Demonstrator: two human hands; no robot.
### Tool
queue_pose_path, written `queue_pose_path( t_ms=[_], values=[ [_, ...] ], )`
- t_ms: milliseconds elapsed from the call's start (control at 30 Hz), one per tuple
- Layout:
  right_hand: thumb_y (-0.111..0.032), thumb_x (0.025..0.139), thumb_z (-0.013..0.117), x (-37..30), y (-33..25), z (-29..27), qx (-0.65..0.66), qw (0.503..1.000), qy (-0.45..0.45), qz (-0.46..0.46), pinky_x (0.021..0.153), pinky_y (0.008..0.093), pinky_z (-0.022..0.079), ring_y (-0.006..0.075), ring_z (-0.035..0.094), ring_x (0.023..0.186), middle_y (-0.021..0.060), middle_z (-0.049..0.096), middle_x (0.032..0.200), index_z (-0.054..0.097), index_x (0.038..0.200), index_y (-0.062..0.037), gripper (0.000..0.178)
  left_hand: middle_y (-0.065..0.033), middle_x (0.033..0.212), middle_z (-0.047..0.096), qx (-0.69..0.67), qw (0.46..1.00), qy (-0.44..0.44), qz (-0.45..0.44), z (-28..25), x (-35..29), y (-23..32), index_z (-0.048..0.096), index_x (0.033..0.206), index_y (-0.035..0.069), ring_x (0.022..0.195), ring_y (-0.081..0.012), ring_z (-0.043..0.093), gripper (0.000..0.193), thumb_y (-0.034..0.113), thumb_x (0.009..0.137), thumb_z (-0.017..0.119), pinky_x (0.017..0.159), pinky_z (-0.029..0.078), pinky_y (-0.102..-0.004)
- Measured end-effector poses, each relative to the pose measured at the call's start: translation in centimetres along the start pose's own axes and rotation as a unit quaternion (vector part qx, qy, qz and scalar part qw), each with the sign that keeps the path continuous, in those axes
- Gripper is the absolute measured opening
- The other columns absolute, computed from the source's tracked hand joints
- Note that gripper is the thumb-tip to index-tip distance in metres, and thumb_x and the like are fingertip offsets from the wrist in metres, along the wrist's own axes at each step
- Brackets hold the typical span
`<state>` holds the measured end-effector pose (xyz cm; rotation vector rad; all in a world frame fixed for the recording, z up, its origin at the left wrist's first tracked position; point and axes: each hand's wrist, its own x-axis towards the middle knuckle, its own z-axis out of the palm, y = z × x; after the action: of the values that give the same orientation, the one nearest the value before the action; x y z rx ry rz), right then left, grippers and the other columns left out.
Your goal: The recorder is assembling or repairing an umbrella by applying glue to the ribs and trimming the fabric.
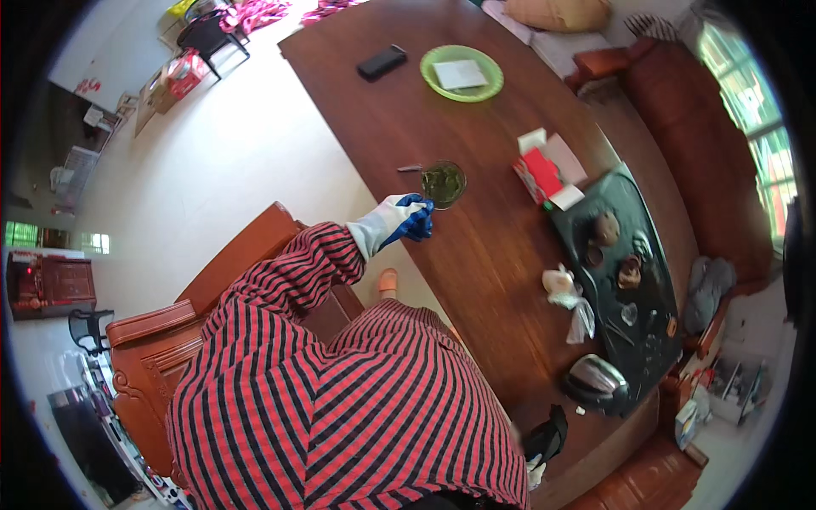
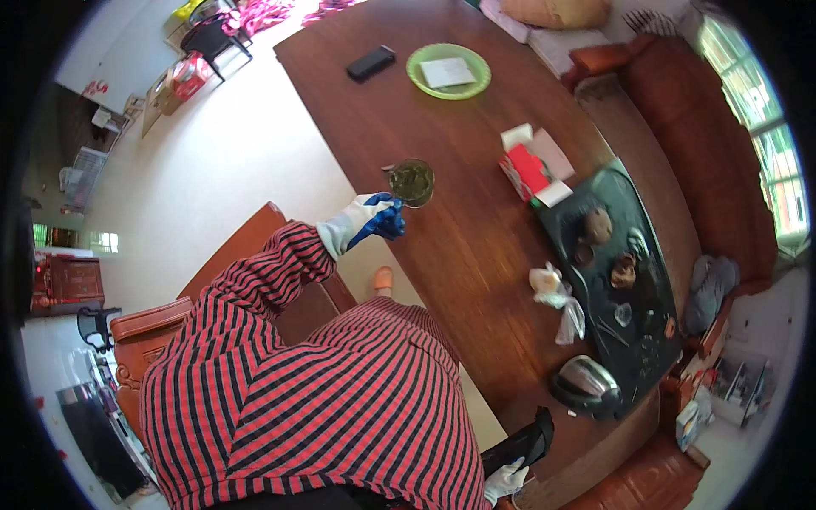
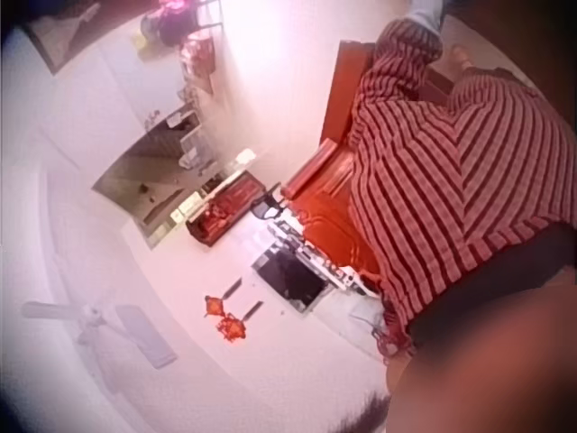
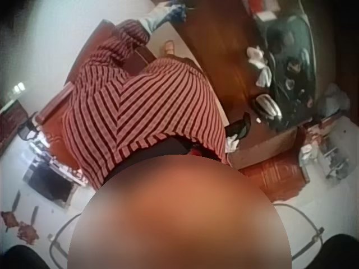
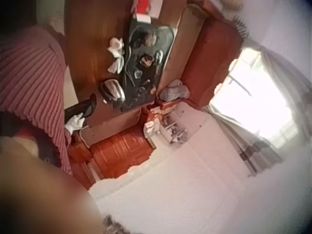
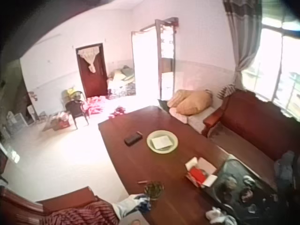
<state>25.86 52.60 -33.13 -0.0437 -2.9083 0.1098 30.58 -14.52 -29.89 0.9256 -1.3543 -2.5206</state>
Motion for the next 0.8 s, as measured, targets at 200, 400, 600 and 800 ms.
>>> queue_pose_path(
  t_ms=[200,400,600,800],
  values=[
    [-0.017,0.090,0.055,0.5,-20.5,-1.0,0.159,0.971,-0.045,-0.173,0.050,0.0424,0.041,0.0394,0.056,0.058,0.0272,0.057,0.068,0.060,0.087,0.0082,0.026,-0.0133,0.089,0.064,-0.010,0.994,0.102,0.037,-12.6,-6.6,3.1,0.054,0.107,0.003,0.081,-0.0249,0.065,0.029,0.028,0.092,0.053,0.072,0.054,-0.0363],
    [-0.013,0.085,0.058,4.0,-39.3,-1.7,0.284,0.879,-0.103,-0.368,0.047,0.0434,0.036,0.0407,0.050,0.054,0.0226,0.050,0.059,0.052,0.073,0.0039,0.021,-0.0117,0.083,0.064,-0.066,0.971,0.222,0.055,-19.0,-12.3,4.8,0.054,0.107,0.002,0.080,-0.0220,0.065,0.030,0.028,0.093,0.053,0.072,0.054,-0.0344],
    [-0.011,0.082,0.060,7.9,-55.0,-1.4,0.297,0.770,-0.074,-0.559,0.045,0.0441,0.035,0.0399,0.048,0.052,0.0193,0.045,0.057,0.045,0.068,-0.0002,0.023,-0.0097,0.078,0.061,-0.158,0.933,0.301,0.121,-25.1,-13.9,3.9,0.054,0.099,0.003,0.073,-0.0234,0.064,0.023,0.025,0.092,0.054,0.066,0.054,-0.0348],
    [-0.011,0.076,0.066,10.4,-70.5,-0.6,0.279,0.663,-0.179,-0.671,0.044,0.0419,0.038,0.0367,0.050,0.052,0.0163,0.047,0.059,0.044,0.067,-0.0028,0.025,-0.0095,0.076,0.061,-0.198,0.888,0.396,0.127,-29.2,-14.5,4.8,0.054,0.095,0.005,0.071,-0.0239,0.065,0.024,0.028,0.092,0.055,0.066,0.054,-0.0361]
  ],
)
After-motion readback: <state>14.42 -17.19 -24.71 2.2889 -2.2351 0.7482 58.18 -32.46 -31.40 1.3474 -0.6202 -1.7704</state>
